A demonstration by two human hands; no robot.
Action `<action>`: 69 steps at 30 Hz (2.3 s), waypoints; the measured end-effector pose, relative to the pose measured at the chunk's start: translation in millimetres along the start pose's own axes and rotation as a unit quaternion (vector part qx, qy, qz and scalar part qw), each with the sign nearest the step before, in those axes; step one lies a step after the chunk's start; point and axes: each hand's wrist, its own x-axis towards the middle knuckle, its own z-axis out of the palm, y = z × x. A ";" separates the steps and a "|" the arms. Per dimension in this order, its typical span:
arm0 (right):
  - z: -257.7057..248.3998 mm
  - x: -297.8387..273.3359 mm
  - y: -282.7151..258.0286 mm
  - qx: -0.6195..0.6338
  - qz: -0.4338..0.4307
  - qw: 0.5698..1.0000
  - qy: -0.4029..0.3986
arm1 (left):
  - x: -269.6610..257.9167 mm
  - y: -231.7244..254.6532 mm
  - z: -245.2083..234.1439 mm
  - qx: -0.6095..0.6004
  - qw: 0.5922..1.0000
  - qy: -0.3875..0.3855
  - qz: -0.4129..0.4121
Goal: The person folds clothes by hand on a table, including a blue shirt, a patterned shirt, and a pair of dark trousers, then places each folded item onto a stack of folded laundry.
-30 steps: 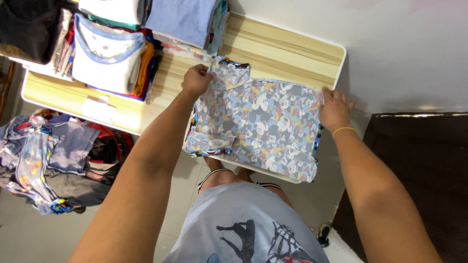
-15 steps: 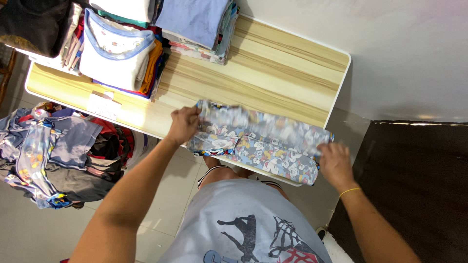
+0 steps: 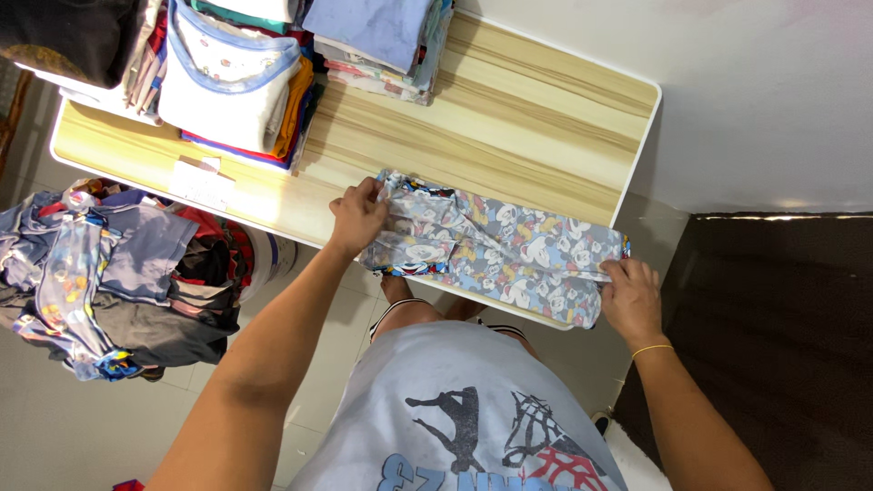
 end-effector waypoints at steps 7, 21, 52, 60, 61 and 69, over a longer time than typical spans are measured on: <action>0.5 -5.0 -23.2 -0.016 0.051 0.984 -0.172 | -6.2 1.3 -6.6 0.050 0.995 -0.066 -0.058; 82.5 3.2 44.0 0.285 0.398 0.871 0.039 | -8.0 11.8 -2.2 0.157 0.959 0.007 0.237; 48.1 0.9 30.1 0.614 0.469 0.622 -0.129 | -43.8 49.3 58.1 0.173 0.877 -0.094 0.438; 21.1 8.7 -7.2 0.622 0.407 0.667 -0.044 | -49.9 63.0 45.1 0.083 0.911 -0.057 0.399; 18.3 11.6 -17.9 0.617 0.367 0.695 -0.025 | -52.9 64.3 37.2 0.063 0.920 -0.041 0.384; 7.9 73.8 -148.7 0.455 0.288 0.834 -0.116 | -62.3 43.6 8.3 0.044 0.977 0.002 0.209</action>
